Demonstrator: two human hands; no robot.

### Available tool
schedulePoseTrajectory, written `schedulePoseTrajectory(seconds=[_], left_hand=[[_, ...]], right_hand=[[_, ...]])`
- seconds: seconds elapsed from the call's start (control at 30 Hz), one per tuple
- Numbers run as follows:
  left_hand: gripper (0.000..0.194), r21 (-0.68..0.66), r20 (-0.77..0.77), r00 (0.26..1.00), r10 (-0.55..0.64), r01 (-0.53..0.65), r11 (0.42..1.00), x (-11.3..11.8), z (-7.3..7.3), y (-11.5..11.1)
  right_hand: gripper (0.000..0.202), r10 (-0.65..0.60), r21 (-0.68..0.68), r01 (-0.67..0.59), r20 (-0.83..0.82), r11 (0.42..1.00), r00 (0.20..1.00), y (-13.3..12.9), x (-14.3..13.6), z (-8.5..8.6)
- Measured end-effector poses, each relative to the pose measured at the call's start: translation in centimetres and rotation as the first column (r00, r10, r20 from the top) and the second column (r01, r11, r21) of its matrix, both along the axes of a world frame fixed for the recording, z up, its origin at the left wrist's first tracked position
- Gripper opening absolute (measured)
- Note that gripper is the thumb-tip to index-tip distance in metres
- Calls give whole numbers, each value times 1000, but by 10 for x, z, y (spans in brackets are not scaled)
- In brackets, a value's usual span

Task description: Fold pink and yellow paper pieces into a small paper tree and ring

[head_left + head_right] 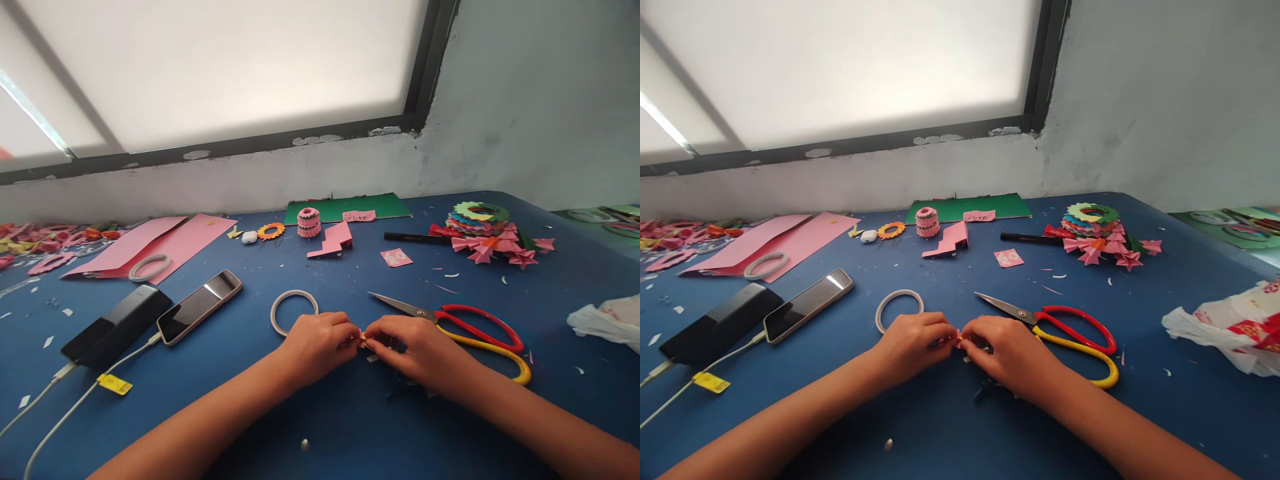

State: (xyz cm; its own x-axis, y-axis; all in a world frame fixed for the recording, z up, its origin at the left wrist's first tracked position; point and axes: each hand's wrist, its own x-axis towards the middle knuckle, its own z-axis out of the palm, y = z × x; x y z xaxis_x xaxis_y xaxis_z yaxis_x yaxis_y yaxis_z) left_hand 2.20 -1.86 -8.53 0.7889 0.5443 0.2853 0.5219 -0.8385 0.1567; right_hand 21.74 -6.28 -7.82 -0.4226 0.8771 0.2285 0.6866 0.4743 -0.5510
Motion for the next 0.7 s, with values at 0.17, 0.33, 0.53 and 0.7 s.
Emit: schedulePoseTrajectory(seconds=[0.17,0.33,0.53,0.7], left_hand=[[15,26,-42,999,-13,14,1000,1,-1,0],[17,14,-58,997,-45,46,999,-1,-1,3],[19,-26,-58,992,-108,107,994,-6,6,7],[15,-41,-35,994,-105,104,994,-5,6,8]], right_hand=[[12,14,62,-18,68,998,998,1,1,-7],[19,66,145,-91,170,985,983,4,3,-12],[25,71,182,-115,231,977,970,6,3,-11],[22,59,175,-99,222,980,973,5,3,-11]])
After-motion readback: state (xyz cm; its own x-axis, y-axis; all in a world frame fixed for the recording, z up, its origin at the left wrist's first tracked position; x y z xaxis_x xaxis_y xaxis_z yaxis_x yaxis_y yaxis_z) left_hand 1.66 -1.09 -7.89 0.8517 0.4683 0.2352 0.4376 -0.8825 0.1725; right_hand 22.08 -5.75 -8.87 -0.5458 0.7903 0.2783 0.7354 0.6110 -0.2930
